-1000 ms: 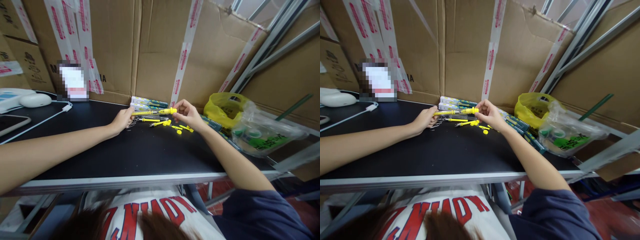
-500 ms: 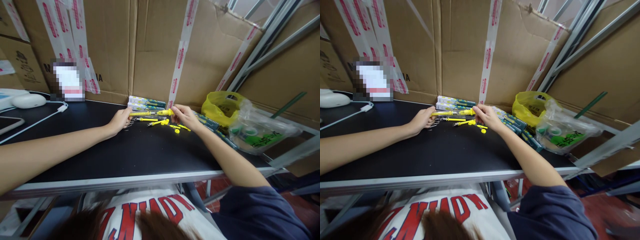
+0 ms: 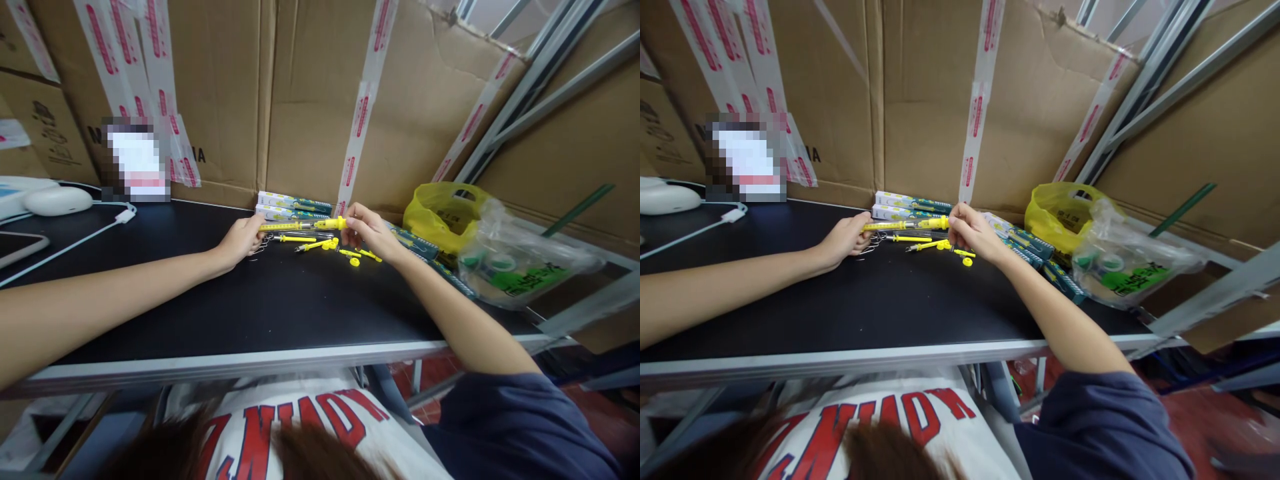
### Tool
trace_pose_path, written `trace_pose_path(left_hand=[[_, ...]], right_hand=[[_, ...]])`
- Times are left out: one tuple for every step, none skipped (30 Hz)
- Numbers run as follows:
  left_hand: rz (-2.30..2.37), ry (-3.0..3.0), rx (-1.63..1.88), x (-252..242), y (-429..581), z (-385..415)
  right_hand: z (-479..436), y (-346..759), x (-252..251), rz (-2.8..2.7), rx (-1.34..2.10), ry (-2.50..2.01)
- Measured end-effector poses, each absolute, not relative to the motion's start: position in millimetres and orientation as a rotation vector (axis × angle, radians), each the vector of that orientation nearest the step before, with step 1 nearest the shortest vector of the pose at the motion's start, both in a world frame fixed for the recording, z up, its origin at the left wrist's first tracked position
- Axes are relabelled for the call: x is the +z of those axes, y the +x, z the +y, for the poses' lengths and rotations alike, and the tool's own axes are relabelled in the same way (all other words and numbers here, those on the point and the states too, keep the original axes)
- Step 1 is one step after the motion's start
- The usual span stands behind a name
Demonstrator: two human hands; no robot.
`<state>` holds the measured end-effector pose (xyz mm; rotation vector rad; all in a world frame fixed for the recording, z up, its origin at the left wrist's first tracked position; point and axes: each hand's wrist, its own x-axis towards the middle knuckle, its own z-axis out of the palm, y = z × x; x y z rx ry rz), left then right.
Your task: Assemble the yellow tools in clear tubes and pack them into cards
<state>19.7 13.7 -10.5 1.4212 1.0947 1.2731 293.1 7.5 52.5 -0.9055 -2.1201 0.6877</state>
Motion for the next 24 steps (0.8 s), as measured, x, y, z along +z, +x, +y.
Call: trace_pose_path(left_hand=[[1.095, 1.422, 1.272, -11.0, 19.5, 14.2], [1.093, 1.424, 1.272, -11.6, 19.3, 14.7], [1.089, 1.426, 1.272, -12.2, 19.2, 15.2], [1.085, 1.427, 1.273, -12.8, 19.0, 15.7], [1.083, 1.427, 1.273, -13.3, 18.8, 16.1], [1.085, 1.425, 1.272, -13.7, 18.7, 16.4], [1.088, 1.423, 1.269, -14.0, 18.5, 16.6], [1.091, 1.422, 1.267, -14.1, 18.4, 16.6], [1.094, 1.422, 1.267, -14.1, 18.3, 16.5], [1.094, 1.424, 1.267, -14.0, 18.3, 16.3], [1.094, 1.427, 1.266, -13.8, 18.4, 16.0], [1.092, 1.429, 1.265, -13.6, 18.5, 15.7], [1.087, 1.43, 1.262, -13.3, 18.6, 15.4], [1.081, 1.429, 1.259, -13.0, 18.7, 15.2], [1.077, 1.426, 1.257, -12.8, 18.9, 15.1], [1.077, 1.421, 1.257, -12.7, 19.0, 15.1], [1.08, 1.416, 1.258, -12.6, 19.1, 15.2], [1.085, 1.41, 1.26, -12.5, 19.2, 15.4], [1.092, 1.404, 1.264, -12.5, 19.3, 15.5], [1.096, 1.399, 1.266, -12.5, 19.3, 15.6], [1.097, 1.395, 1.268, -12.4, 19.3, 15.6], [1.098, 1.392, 1.269, -12.2, 19.3, 15.5], [1.097, 1.392, 1.269, -12.1, 19.3, 15.3], [1.096, 1.395, 1.269, -11.9, 19.4, 15.1]], right_hand=[[7.9, 292.9, 51.9, -2.121, 0.688, -0.905], [8.1, 292.5, 51.6, -2.12, 0.685, -0.908], [8.1, 292.0, 51.4, -2.119, 0.68, -0.915], [8.0, 291.4, 51.4, -2.119, 0.672, -0.926], [7.8, 290.8, 51.5, -2.121, 0.662, -0.94], [7.7, 290.4, 51.5, -2.124, 0.649, -0.954], [7.8, 290.2, 51.5, -2.13, 0.636, -0.966], [8.2, 290.3, 51.3, -2.139, 0.621, -0.975], [8.9, 290.7, 50.8, -2.149, 0.606, -0.982], [10.0, 291.3, 50.1, -2.157, 0.589, -0.986], [11.2, 292.1, 49.3, -2.168, 0.574, -0.99], [12.4, 292.9, 48.5, -2.177, 0.56, -0.995], [13.4, 293.6, 47.9, -2.184, 0.549, -1.001], [13.9, 294.0, 47.5, -2.188, 0.544, -1.006], [14.0, 294.1, 47.5, -2.185, 0.545, -1.007], [13.4, 293.9, 47.8, -2.176, 0.553, -1.003], [12.3, 293.5, 48.6, -2.159, 0.567, -0.992], [10.8, 293.0, 49.5, -2.138, 0.585, -0.974], [9.3, 292.6, 50.6, -2.119, 0.605, -0.951], [7.9, 292.3, 51.6, -2.107, 0.628, -0.924], [6.8, 292.3, 52.3, -2.104, 0.65, -0.896], [6.2, 292.4, 52.7, -2.11, 0.671, -0.871], [6.0, 292.7, 52.7, -2.12, 0.688, -0.853], [6.2, 292.9, 52.4, -2.131, 0.701, -0.844]])
